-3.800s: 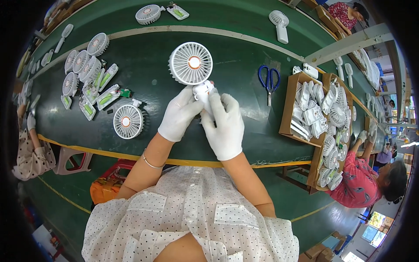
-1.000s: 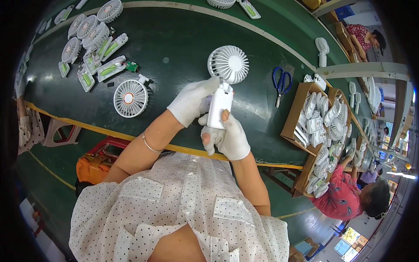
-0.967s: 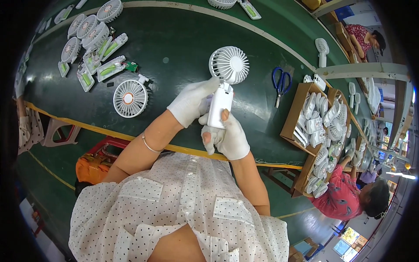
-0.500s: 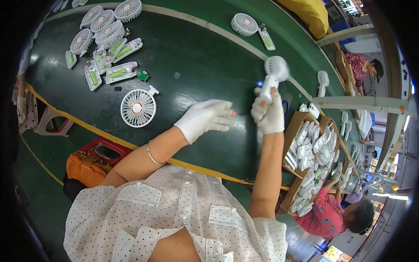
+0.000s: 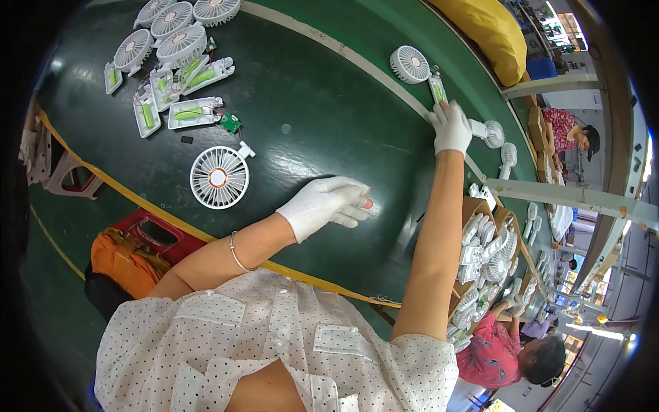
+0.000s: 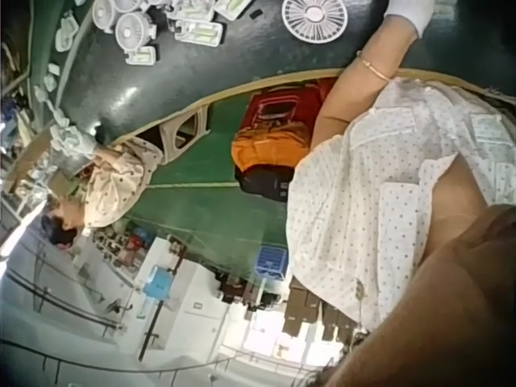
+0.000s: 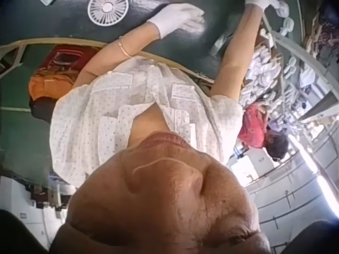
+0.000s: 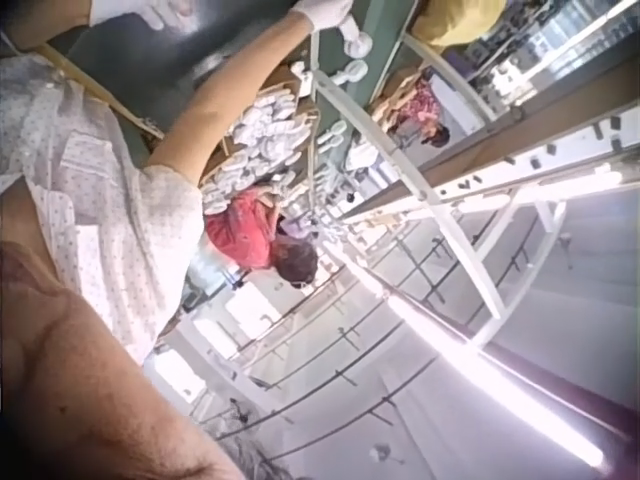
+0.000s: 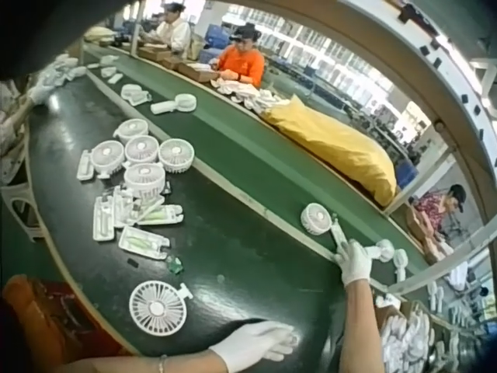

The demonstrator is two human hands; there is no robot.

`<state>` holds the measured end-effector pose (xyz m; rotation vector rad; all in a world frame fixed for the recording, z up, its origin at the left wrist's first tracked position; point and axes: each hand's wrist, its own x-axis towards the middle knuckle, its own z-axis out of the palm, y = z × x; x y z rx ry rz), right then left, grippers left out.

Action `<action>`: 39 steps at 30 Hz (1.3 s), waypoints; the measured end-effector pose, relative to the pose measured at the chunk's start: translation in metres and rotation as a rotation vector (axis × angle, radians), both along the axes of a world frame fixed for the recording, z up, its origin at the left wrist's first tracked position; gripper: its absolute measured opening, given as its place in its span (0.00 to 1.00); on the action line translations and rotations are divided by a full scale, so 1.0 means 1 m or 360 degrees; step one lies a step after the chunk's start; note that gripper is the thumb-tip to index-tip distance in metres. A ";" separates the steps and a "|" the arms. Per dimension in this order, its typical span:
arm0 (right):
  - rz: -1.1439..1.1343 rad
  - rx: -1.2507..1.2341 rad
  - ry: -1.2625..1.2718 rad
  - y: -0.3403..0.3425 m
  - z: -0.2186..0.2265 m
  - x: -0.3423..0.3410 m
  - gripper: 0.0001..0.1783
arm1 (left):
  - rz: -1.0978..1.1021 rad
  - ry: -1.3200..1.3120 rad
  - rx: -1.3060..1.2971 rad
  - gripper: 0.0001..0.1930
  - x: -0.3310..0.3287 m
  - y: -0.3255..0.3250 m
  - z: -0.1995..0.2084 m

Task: The person assembles small electric fans by fitting internal wiring, batteries, and circuit boards into the handle housings, snapping casing covers into place by hand, and setting the finished fans onto the conveyor belt.

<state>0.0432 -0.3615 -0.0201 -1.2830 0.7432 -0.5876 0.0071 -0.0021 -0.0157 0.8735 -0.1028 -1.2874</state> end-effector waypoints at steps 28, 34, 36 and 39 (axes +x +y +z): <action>0.0157 -0.0866 -0.0092 0.118 0.079 -0.073 0.30 | -0.0030 -0.1833 0.0276 0.19 0.015 0.070 0.041; 0.0043 0.0175 -0.0403 0.165 0.049 -0.167 0.34 | -0.0015 -0.1607 0.0489 0.17 0.092 0.105 0.020; 0.0096 0.0383 -0.0479 0.193 0.047 -0.178 0.35 | 0.0204 -0.1837 0.0710 0.20 0.095 0.106 0.031; 0.0159 0.0622 -0.0698 0.226 0.042 -0.181 0.36 | 0.0037 -0.2005 0.0184 0.31 0.055 0.080 0.037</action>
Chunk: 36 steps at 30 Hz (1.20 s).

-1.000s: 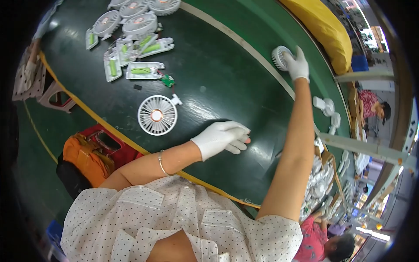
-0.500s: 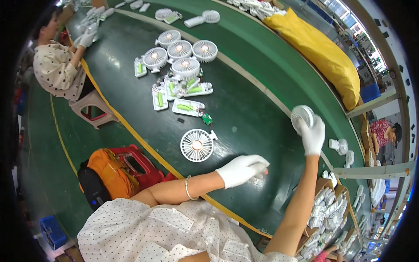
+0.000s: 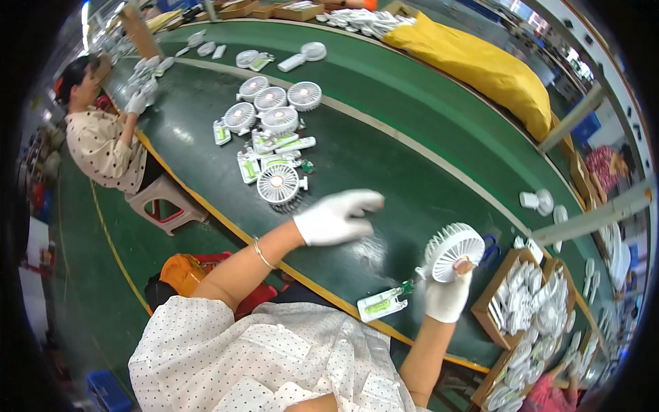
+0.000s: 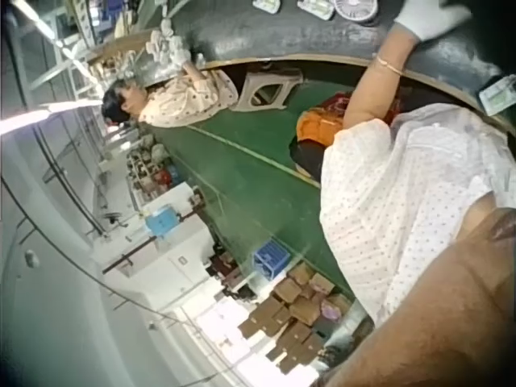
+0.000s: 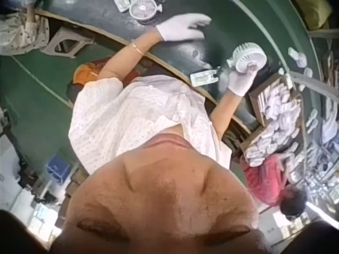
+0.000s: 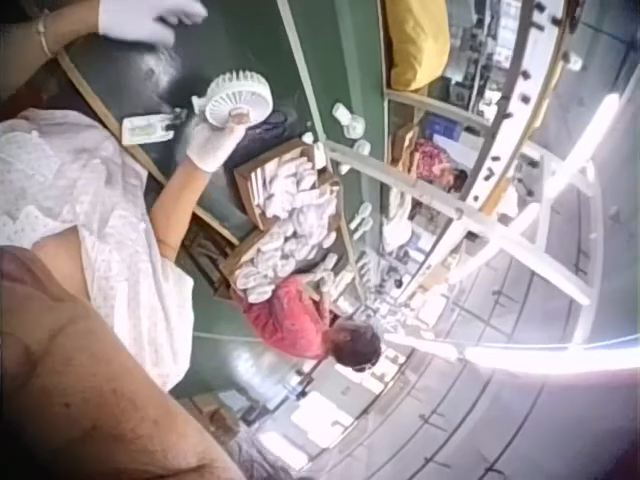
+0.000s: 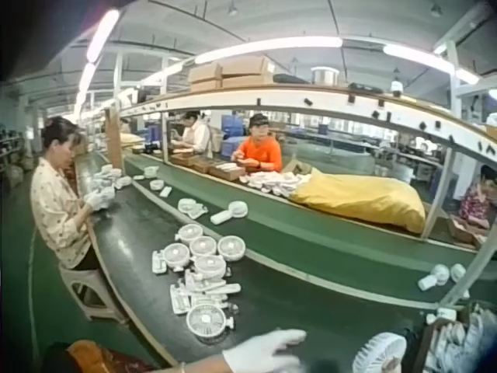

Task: The person assembles small electric fans by fitting internal wiring, batteries, and circuit boards into the handle housings, snapping casing covers into place by hand, and setting the finished fans onto the conveyor belt.

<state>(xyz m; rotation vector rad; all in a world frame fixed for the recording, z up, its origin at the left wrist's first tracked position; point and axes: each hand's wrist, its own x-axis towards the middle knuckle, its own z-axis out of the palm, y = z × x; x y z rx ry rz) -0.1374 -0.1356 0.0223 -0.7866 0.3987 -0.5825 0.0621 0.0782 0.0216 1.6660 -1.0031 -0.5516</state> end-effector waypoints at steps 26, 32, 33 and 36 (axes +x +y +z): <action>0.0586 -0.0586 0.0528 0.046 0.033 -0.052 0.28 | -0.0253 0.1091 -0.0374 0.25 -0.093 -0.057 -0.051; -0.0108 -0.0755 0.0949 0.018 0.017 -0.021 0.14 | -0.0338 0.1367 0.0261 0.19 -0.097 -0.050 -0.014; -0.0062 -0.0744 0.0988 0.018 0.016 -0.019 0.14 | -0.0350 0.1359 0.0216 0.17 -0.097 -0.049 -0.015; -0.0027 -0.0742 0.1010 0.019 0.009 -0.017 0.15 | -0.0372 0.1411 0.0163 0.15 -0.094 -0.045 -0.013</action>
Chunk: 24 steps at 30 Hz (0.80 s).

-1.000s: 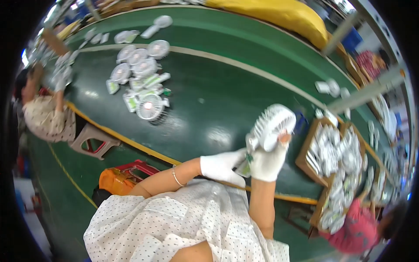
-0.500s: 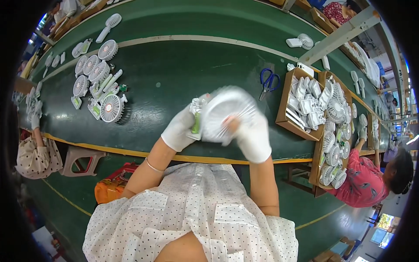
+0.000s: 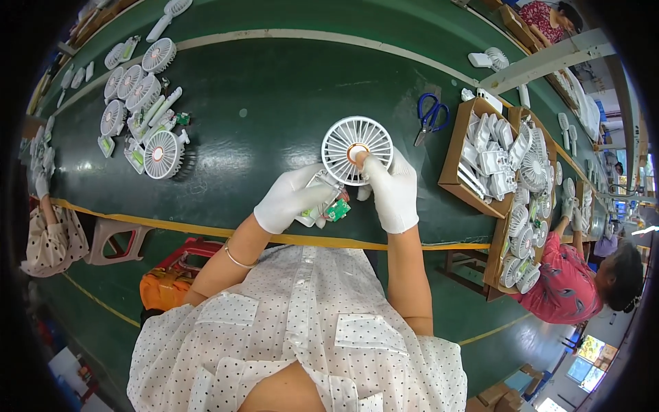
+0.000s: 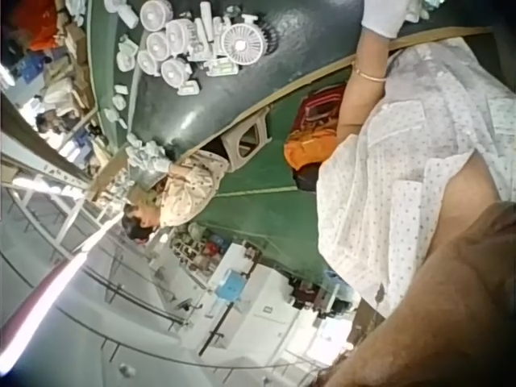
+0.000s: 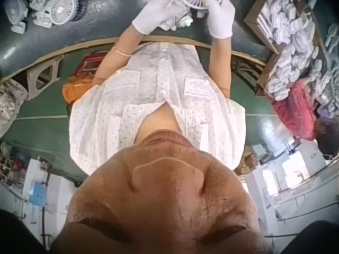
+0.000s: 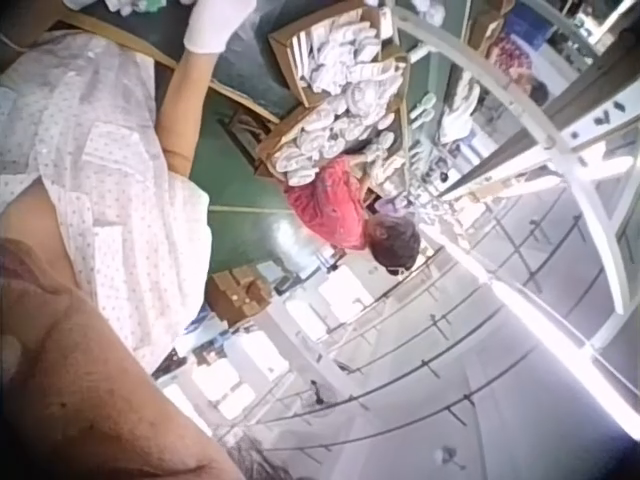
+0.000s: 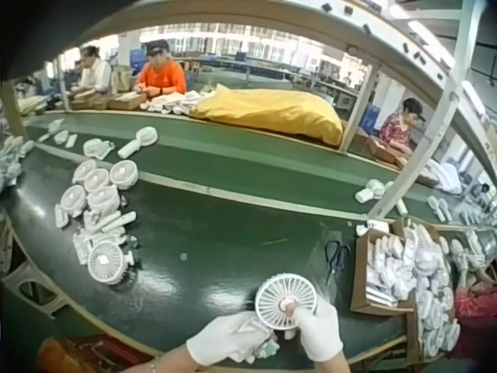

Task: The person assembles small electric fans by fitting internal wiring, batteries, and circuit boards into the handle housings, snapping casing covers into place by hand, and setting the finished fans onto the conveyor belt.

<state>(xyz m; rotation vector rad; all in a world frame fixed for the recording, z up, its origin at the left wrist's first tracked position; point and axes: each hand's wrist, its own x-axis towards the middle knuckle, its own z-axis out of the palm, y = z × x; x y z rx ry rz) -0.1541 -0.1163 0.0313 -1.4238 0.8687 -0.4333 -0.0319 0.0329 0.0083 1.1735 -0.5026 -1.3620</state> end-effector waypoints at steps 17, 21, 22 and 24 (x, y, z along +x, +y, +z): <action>0.0570 -0.0109 -0.0036 0.042 0.001 -0.018 0.26 | 0.0304 -0.0671 -0.0084 0.14 -0.001 -0.006 -0.029; 0.0602 -0.0565 -0.0184 0.039 -0.011 -0.016 0.25 | 0.0247 -0.0357 0.0041 0.14 -0.003 -0.006 -0.013; 0.0613 -0.0826 -0.0178 0.039 -0.012 -0.015 0.24 | 0.0251 -0.0358 0.0041 0.14 -0.003 -0.006 -0.016; 0.0622 -0.1089 -0.0170 0.037 -0.014 -0.014 0.24 | 0.0239 -0.0153 0.0072 0.14 -0.005 -0.008 -0.021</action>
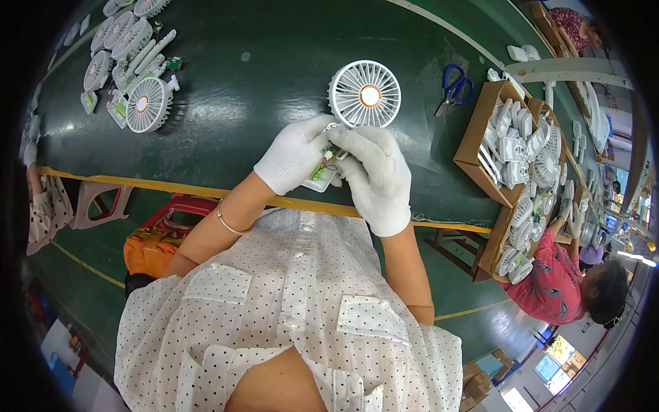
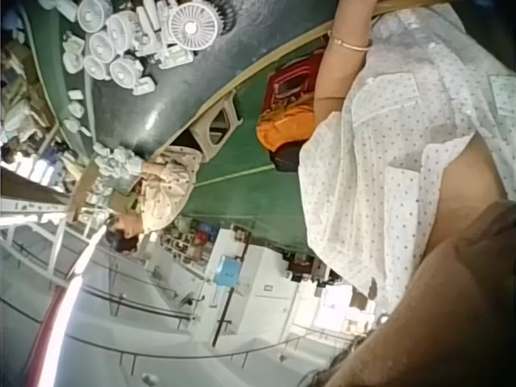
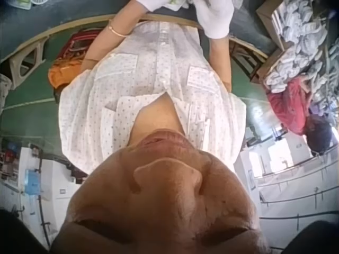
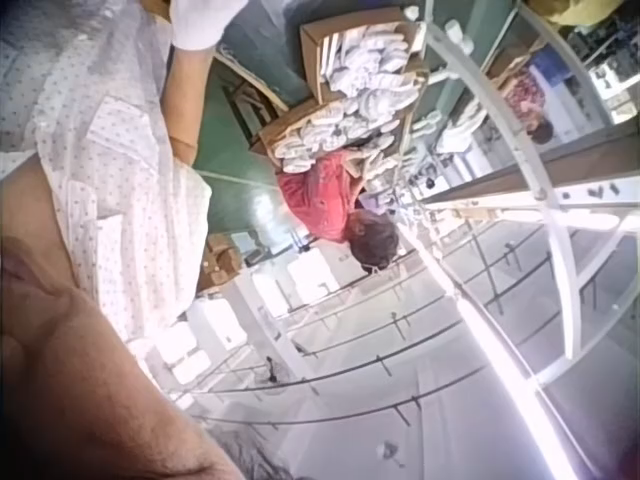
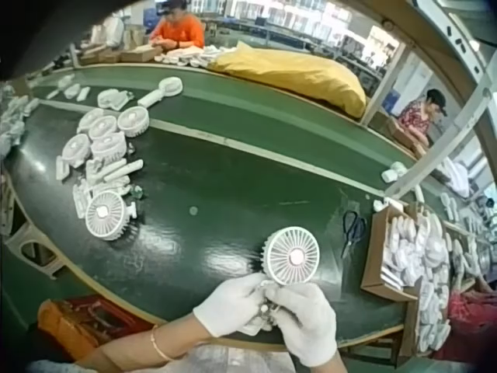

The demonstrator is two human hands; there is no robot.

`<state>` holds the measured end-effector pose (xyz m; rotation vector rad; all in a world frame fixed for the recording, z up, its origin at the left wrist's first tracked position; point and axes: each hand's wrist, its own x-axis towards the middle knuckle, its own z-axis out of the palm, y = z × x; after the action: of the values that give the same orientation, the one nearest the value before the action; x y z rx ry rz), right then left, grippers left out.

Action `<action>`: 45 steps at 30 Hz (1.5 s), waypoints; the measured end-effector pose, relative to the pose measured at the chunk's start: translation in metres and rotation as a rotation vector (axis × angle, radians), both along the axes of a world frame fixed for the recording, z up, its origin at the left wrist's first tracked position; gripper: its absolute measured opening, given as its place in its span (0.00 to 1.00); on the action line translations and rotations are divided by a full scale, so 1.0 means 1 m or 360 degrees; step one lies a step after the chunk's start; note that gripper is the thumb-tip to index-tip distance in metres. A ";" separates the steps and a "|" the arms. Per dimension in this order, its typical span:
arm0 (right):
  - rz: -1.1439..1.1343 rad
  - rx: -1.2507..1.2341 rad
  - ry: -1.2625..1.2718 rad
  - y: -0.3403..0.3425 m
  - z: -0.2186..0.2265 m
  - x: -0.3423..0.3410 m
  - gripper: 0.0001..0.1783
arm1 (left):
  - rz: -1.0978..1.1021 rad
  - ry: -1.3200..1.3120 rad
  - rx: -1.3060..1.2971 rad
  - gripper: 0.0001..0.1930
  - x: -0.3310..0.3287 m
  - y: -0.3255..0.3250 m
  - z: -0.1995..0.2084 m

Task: The person assembles small electric fans by fitting internal wiring, batteries, and circuit boards into the handle housings, snapping casing covers into place by hand, and setting the finished fans onto the conveyor belt.

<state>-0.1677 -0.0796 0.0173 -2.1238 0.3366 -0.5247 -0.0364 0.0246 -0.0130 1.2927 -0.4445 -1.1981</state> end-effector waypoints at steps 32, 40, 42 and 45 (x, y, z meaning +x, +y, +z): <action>-0.0262 -0.0045 -0.0096 -0.014 -0.010 0.005 0.18 | 0.0058 0.0729 0.0018 0.17 0.005 -0.009 0.010; -0.0184 -0.0373 -0.0093 -0.015 -0.008 0.011 0.18 | 0.0019 0.0416 -0.0041 0.17 0.011 -0.008 0.008; -0.0169 -0.0473 -0.0163 -0.019 -0.008 0.008 0.19 | 0.0023 0.0748 0.0028 0.17 0.010 -0.008 0.011; -0.0086 -0.0455 -0.0107 -0.019 -0.003 0.009 0.20 | 0.0045 0.0738 -0.0012 0.17 0.010 -0.008 0.012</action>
<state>-0.1589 -0.0982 0.0143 -2.3705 0.2954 -0.7090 -0.0260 0.0168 -0.0012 0.9689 -0.0925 -1.4199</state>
